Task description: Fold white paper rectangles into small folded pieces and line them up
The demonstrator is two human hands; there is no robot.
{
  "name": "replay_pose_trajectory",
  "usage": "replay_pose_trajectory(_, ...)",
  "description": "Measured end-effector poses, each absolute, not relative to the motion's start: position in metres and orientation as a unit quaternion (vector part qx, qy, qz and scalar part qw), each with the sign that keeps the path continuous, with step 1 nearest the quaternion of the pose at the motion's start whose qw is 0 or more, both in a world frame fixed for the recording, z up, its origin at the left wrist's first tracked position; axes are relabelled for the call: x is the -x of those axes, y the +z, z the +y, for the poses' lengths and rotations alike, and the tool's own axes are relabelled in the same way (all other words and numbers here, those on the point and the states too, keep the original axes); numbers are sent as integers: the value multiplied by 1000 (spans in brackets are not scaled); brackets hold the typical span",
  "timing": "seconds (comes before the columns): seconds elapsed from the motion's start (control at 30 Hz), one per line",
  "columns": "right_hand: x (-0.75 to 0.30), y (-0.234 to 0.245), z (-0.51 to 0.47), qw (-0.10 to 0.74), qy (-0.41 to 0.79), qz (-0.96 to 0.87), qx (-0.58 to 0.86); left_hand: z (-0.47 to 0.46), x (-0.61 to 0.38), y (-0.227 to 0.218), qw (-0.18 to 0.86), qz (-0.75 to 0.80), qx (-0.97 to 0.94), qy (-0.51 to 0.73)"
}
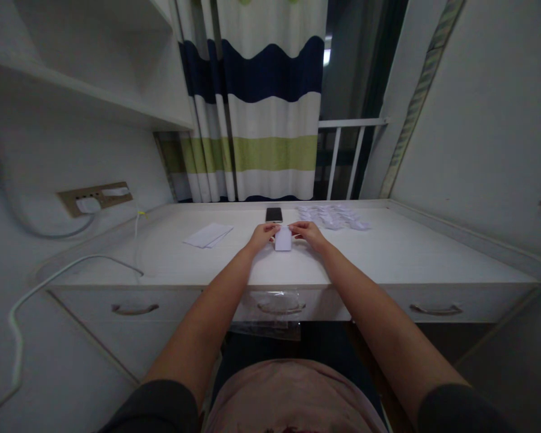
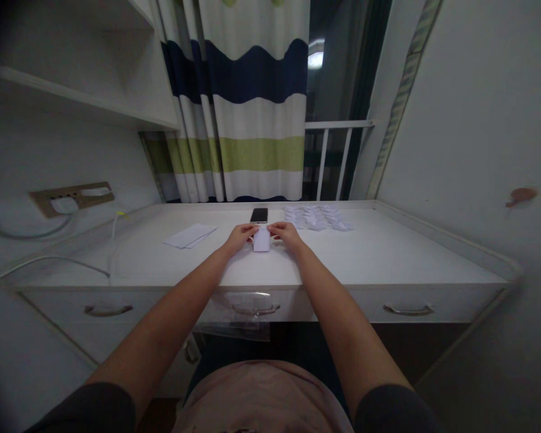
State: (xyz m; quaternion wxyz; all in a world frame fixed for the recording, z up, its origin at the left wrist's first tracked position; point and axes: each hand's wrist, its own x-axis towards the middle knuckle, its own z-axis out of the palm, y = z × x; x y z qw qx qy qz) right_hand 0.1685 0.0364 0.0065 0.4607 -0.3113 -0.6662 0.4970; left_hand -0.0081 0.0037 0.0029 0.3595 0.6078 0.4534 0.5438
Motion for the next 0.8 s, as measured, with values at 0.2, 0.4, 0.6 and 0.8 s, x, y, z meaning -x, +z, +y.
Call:
replay_pose_trajectory(0.2,-167,5,41,474,471,-673,316,1,8,5,358,465,-602,542)
replay_pose_trajectory(0.4,-166,4,40,481,459,-674,322,-1,7,6,370,457,-591,553)
replay_pose_trajectory(0.6,-166,6,36,465,494,-663,316,0,8,7,380,444,-559,588)
replay_pose_trajectory(0.8,-166,7,35,454,482,-674,326,0,8,7,380,443,-552,595)
